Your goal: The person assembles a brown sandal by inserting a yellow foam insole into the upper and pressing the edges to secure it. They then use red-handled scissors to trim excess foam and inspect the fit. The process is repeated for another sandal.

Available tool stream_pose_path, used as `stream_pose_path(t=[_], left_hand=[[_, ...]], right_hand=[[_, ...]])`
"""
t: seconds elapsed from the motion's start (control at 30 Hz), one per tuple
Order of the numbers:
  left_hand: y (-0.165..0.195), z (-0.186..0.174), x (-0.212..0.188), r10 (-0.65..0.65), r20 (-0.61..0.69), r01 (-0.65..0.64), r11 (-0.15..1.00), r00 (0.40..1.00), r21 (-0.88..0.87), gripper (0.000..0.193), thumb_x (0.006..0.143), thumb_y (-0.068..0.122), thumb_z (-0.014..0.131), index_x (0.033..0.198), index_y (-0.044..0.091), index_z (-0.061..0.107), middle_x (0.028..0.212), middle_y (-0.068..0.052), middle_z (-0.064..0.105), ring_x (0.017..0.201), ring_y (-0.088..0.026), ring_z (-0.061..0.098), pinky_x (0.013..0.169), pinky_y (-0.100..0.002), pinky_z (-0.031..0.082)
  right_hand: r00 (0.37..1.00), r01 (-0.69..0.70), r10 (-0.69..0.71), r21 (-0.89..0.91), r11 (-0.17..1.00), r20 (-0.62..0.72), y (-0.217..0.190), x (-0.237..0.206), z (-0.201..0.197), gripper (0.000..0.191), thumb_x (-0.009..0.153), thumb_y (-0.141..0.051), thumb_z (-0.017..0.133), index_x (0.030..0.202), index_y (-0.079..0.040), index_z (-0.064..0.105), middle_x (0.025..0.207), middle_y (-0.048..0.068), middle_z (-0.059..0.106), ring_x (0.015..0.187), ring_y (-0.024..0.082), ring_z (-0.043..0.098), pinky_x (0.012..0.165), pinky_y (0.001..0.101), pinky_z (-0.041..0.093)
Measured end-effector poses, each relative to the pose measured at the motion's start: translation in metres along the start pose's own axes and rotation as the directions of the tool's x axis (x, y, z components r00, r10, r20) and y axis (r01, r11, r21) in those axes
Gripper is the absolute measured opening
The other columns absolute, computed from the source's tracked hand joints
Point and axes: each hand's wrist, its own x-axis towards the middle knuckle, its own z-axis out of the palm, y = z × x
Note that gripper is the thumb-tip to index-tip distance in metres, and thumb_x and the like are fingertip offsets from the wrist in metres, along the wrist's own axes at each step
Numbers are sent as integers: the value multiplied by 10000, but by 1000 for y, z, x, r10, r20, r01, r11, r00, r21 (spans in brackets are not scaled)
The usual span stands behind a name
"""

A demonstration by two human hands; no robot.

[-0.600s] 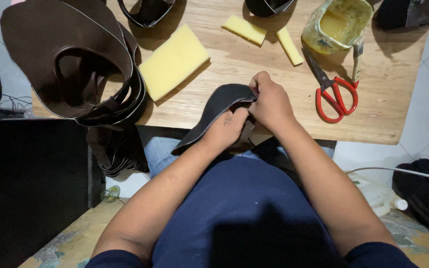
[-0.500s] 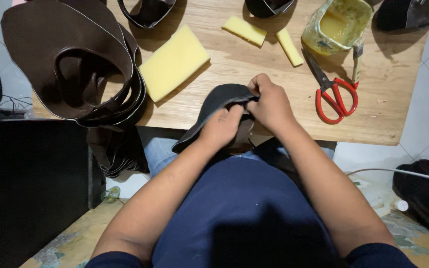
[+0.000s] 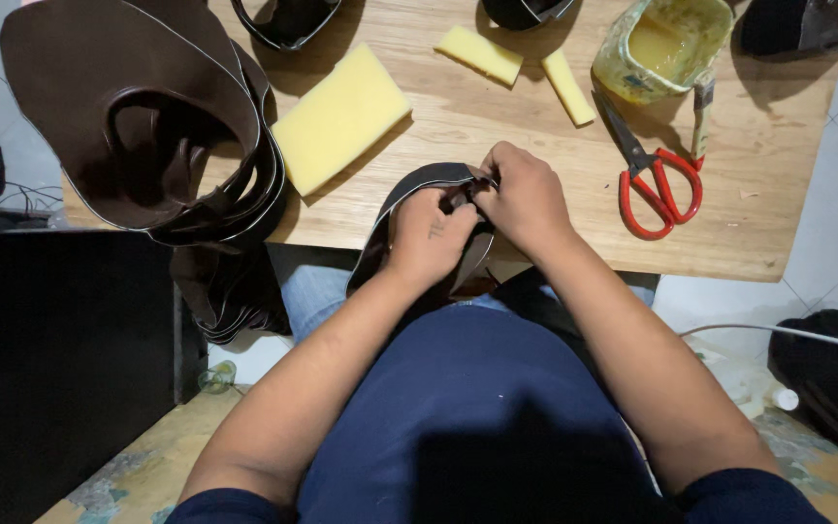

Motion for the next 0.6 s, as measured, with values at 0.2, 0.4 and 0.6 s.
stream_pose_path(t=[0.2, 0.4, 0.6], left_hand=[[-7, 0, 5, 119, -76, -117, 993, 990, 34, 300, 881, 228, 684, 1090, 13, 690, 979, -183, 740, 914, -321, 722, 811, -397, 557], [9, -2, -1, 23, 56, -16, 993, 998, -120, 241, 930, 196, 662, 1088, 15, 683, 965, -128, 759, 875, -208, 716, 799, -338, 555], [71, -37, -10, 127, 95, -122, 991, 987, -54, 181, 947, 79, 594, 1106, 22, 661, 963, -73, 729, 876, -146, 705, 808, -292, 572]], right_hand=[[961, -136, 81, 198, 971, 266, 0, 7, -16, 206, 787, -135, 751, 965, -47, 698, 848, 160, 721, 778, 323, 727, 733, 397, 560], [988, -58, 51, 42, 997, 147, -3, 7, -12, 226, 772, -88, 743, 987, -26, 712, 876, 187, 719, 829, 348, 695, 732, 418, 540], [975, -15, -34, 221, 975, 219, 16, 41, -42, 228, 762, -46, 765, 979, 6, 716, 858, 149, 713, 786, 254, 694, 713, 376, 558]])
